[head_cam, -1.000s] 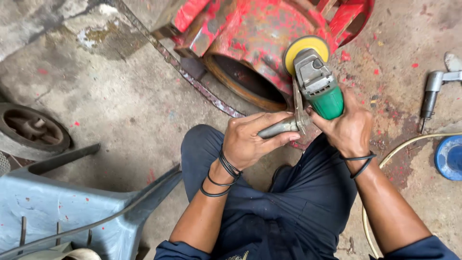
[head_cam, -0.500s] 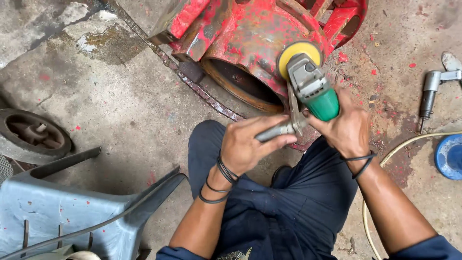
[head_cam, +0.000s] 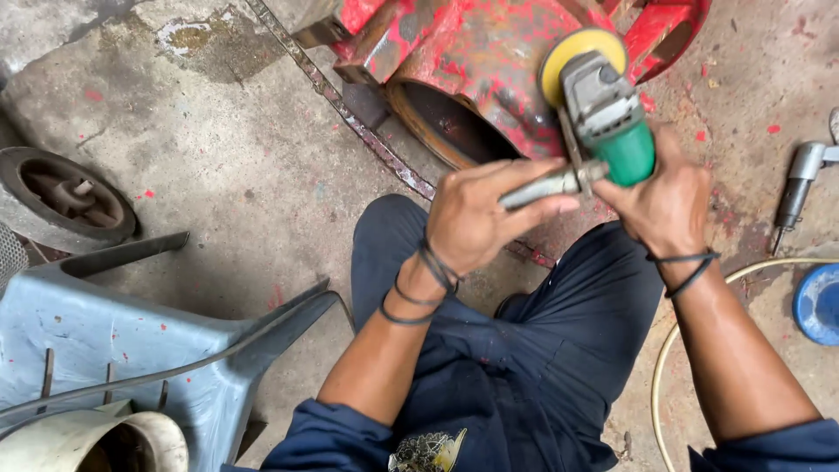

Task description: Using a hand-held angle grinder to remove paint and smooth the surface of a large metal pump housing.

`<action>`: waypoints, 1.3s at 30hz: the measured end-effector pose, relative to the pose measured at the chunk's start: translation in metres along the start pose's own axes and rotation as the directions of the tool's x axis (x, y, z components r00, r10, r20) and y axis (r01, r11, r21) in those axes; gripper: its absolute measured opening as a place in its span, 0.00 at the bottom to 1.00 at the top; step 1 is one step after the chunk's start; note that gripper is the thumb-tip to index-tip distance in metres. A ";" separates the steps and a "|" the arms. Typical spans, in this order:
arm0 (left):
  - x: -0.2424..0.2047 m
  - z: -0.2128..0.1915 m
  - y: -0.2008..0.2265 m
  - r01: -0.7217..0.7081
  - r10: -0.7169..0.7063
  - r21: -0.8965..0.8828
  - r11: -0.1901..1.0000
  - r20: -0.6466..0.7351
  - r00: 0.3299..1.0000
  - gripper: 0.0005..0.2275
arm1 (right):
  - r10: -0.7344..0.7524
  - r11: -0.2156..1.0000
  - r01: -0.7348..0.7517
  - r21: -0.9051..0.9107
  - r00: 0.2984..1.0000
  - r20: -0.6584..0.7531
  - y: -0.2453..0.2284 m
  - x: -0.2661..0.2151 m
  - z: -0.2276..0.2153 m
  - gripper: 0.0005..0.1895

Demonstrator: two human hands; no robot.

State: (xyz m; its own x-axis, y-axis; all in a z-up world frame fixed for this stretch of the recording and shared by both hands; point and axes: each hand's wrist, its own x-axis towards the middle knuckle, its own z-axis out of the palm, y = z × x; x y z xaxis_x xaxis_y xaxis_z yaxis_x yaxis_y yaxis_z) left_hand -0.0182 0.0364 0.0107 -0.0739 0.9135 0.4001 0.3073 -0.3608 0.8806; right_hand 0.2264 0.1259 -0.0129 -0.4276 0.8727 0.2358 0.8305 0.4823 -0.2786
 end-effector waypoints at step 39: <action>-0.015 -0.028 -0.022 -0.063 0.048 -0.157 0.986 -0.097 0.994 0.14 | -0.058 0.987 0.065 -0.147 0.997 0.052 -0.026 0.013 -0.005 0.35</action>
State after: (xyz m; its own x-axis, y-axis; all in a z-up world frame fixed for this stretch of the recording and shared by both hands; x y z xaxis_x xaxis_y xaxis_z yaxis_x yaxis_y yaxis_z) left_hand -0.0501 0.0257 -0.0080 -0.1509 0.8723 0.4651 0.1588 -0.4430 0.8824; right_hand 0.2003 0.1245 0.0021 -0.4928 0.8462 0.2025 0.8445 0.5212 -0.1229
